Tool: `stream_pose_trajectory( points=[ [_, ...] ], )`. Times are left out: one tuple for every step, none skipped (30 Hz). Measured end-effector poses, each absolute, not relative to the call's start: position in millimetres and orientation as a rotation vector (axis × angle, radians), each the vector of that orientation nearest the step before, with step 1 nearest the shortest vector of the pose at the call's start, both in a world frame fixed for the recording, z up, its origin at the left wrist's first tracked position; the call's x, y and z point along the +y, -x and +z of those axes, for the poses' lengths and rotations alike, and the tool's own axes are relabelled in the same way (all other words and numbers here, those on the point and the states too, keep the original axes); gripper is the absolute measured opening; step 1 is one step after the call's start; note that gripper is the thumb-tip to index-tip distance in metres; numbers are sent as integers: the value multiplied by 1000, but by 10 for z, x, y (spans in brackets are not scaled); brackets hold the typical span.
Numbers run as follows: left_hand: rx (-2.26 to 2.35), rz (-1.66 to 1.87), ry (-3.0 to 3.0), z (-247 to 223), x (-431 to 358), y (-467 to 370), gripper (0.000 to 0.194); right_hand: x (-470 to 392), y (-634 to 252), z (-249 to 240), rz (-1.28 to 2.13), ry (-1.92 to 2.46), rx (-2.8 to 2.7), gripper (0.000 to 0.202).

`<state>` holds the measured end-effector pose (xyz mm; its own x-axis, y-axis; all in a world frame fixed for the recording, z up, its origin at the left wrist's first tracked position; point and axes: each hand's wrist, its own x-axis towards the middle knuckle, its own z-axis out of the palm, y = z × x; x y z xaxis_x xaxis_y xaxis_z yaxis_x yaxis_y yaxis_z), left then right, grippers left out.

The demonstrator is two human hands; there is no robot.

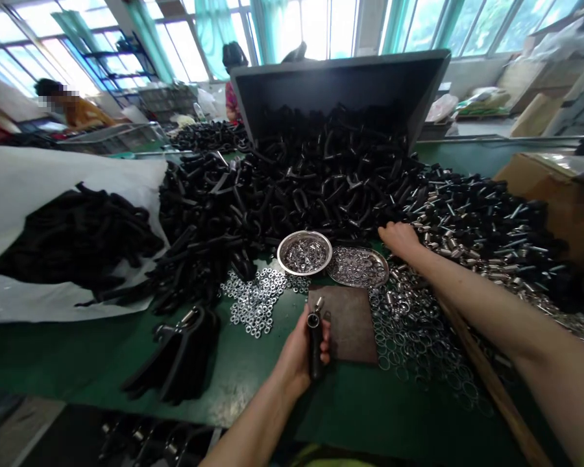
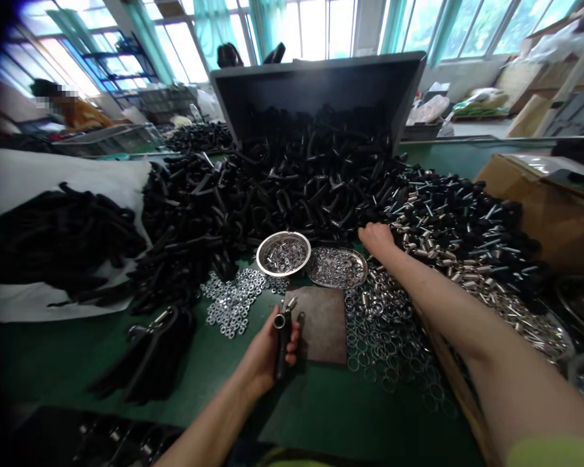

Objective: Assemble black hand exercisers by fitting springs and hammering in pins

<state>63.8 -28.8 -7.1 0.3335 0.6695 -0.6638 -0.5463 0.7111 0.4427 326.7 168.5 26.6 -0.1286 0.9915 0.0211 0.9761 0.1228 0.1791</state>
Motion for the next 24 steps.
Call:
stream_pose_trajectory(
  points=[
    [911,831,-91,-69,-263,-630,41,1621,-3261,297,238,-2004,2273,30],
    [870,864,-37,-65,-240,-622,34,1529,-3243,329,245,-2014,2289,31],
    [823,898,4,-59,-220,-616,30,1406,-3211,360,227,-2035,2340,29],
    [783,931,33,-52,-203,-613,27,1251,-3163,390,166,-2062,2436,27],
    [756,962,51,-45,-190,-615,27,1068,-3097,418,58,-2089,2576,23],
    [737,986,61,-36,-182,-623,27,864,-3015,443,-150,-2112,2769,18],
    [724,1001,63,-27,-178,-636,27,650,-2920,464,-409,-2086,2936,14],
    [716,1011,60,-18,-178,-656,26,438,-2816,479,-647,-2035,3062,14],
    [713,1018,52,-9,-184,-680,26,239,-2709,485,-819,-1976,3161,14],
    [712,1022,40,-1,-195,-709,26,63,-2602,482,-909,-1933,3214,14],
    [713,1025,22,6,-211,-742,25,-82,-2502,469,-950,-1882,3259,14],
    [719,1031,0,11,-232,-775,24,-195,-2410,446,-965,-1840,3293,14],
    [729,1049,-21,14,-256,-807,22,-277,-2329,416,-952,-1813,3319,15],
    [743,1076,-34,15,-284,-836,19,-331,-2260,382,-929,-1799,3341,16],
    [760,1107,-41,14,-312,-860,16,-363,-2202,348,-900,-1806,3351,17],
    [778,1138,-51,13,-341,-877,13,-380,-2155,317,-869,-1836,3346,17],
    [795,1175,-76,13,-367,-887,12,-386,-2118,292,-851,-1895,3317,18],
    [812,1210,-120,13,-391,-890,11,-387,-2089,275,-874,-1973,3250,19],
    [827,1236,-182,16,-410,-887,12,-386,-2068,267,-952,-2048,3150,22],
    [841,1254,-251,20,-423,-879,13,-385,-2054,265,-1064,-2101,3037,26],
    [851,1269,-305,26,-431,-869,14,-386,-2045,269,-1171,-2122,2939,29],
    [862,1291,-330,32,-433,-856,14,-390,-2041,275,-1223,-2121,2891,30],
    [874,1316,-326,39,-432,-843,14,-395,-2039,281,-1199,-2092,2916,29],
    [886,1341,-314,46,-429,-831,14,-402,-2040,286,-1100,-2035,3009,29]
  ],
)
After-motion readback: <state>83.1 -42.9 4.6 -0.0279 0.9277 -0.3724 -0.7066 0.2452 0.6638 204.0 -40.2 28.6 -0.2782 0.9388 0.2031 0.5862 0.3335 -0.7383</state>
